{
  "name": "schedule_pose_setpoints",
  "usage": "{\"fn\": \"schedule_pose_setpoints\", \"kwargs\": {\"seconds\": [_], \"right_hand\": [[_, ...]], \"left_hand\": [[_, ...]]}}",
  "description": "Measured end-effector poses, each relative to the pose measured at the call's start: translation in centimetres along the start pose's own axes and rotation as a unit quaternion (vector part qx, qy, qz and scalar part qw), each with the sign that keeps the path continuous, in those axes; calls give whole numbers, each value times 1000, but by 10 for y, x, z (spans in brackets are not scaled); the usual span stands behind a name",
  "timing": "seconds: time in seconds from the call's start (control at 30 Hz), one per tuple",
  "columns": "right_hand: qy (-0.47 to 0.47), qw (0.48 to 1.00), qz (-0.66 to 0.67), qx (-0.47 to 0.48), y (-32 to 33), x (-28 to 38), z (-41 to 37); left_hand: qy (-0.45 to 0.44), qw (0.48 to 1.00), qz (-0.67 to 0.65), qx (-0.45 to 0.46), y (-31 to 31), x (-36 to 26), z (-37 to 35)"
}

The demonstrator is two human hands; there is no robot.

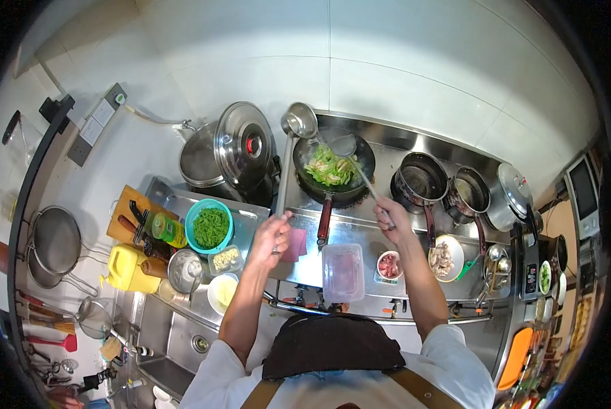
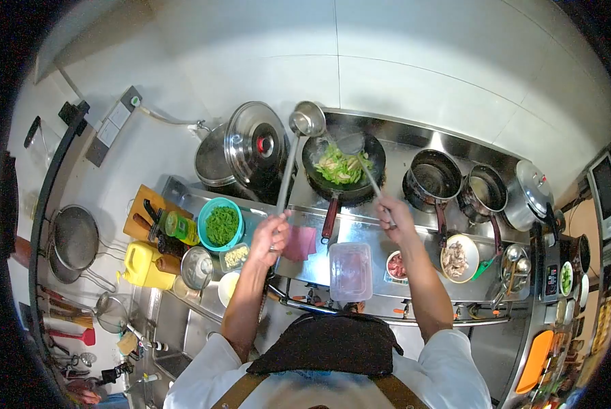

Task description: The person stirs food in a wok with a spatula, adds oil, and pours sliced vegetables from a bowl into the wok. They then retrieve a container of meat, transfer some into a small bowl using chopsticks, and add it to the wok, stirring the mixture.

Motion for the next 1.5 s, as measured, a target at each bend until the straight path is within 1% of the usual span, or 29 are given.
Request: {"fn": "schedule_pose_setpoints", "kwargs": {"seconds": [0.13, 0.2, 0.23, 0.3, 0.33, 0.4, 0.47, 0.53, 0.57, 0.67, 0.7, 0.73, 0.77, 0.8, 0.83, 0.87, 0.93, 0.97, 1.1, 1.17, 1.2, 1.27, 1.3, 1.33, 1.37, 1.4, 1.43, 1.47, 1.5], "right_hand": [[-1, 999, -19, 29, 13, 42, -34], [33, 989, -144, 2, 10, 61, -50], [32, 989, -146, 2, 3, 67, -55], [76, 953, -291, -22, -6, 81, -61], [76, 953, -292, -22, -8, 81, -58], [165, 912, -374, -9, -19, 87, -56], [165, 898, -409, -3, -26, 88, -56], [330, 744, -580, -36, -40, 91, -60], [383, 724, -573, -18, -45, 89, -61], [419, 704, -574, -24, -36, 74, -47], [409, 663, -626, -39, -29, 75, -40], [399, 618, -676, -53, -22, 76, -32], [285, 733, -616, -32, -13, 74, -23], [162, 827, -538, -13, -7, 67, -18], [103, 888, -447, -31, -22, 67, -27], [102, 887, -449, -32, -29, 75, -27], [-18, 891, -451, -50, -31, 84, -19], [-38, 883, -464, -60, -34, 92, -17], [-101, 818, -563, -64, -42, 129, 10], [-127, 786, -601, -72, -44, 143, 35], [-142, 816, -550, -109, -35, 145, 55], [-153, 847, -496, -117, -19, 140, 100], [-160, 882, -428, -120, -24, 130, 113], [-165, 879, -433, -113, -25, 122, 121], [-106, 864, -485, -82, -37, 114, 126], [-45, 844, -532, -52, -49, 106, 130], [-29, 793, -607, -45, -55, 97, 132], [-33, 791, -610, -42, -55, 85, 130], [37, 692, -721, 19, -61, 74, 126]], "left_hand": [[-37, 984, -160, 68, 16, -40, -23], [-92, 980, -170, 54, 27, -62, -39], [-120, 981, -149, 29, 34, -71, -43], [-170, 980, -104, -25, 51, -82, -44], [-193, 977, -78, -55, 60, -85, -41], [-203, 974, -58, -82, 74, -80, -24], [-211, 959, 10, -187, 94, -70, -6], [-189, 950, 21, -249, 115, -49, 20], [-200, 943, 40, -265, 124, -36, 33], [-199, 911, 126, -340, 145, -1, 69], [-203, 895, 165, -362, 147, 6, 78], [-156, 881, 220, -389, 152, 18, 83], [-161, 849, 278, -421, 175, 41, 106], [-164, 812, 336, -448, 195, 63, 128], [-100, 825, 348, -434, 190, 70, 128], [-99, 826, 346, -433, 180, 71, 123], [-106, 752, 444, -476, 164, 74, 105], [-68, 755, 473, -449, 166, 84, 106], [-64, 722, 508, -464, 184, 117, 104], [-59, 682, 552, -475, 184, 120, 96], [-55, 682, 550, -478, 187, 125, 95], [-67, 663, 568, -483, 190, 134, 92], [-63, 661, 564, -490, 187, 135, 86], [-100, 651, 582, -477, 178, 137, 79], [-136, 639, 600, -462, 169, 137, 69], [-129, 638, 598, -468, 163, 135, 56], [-160, 671, 580, -433, 154, 134, 45], [-190, 703, 560, -396, 143, 132, 33], [-233, 724, 529, -376, 138, 129, 19]]}}
Point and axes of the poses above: each hand's wrist, its own z-axis towards the middle knuckle, its own y-axis out of the back of the hand, x = y × z, the point moved 5 cm from there along z, towards the middle knuckle, and after that the axes turned 10 degrees about z, right-handed, at the moved point
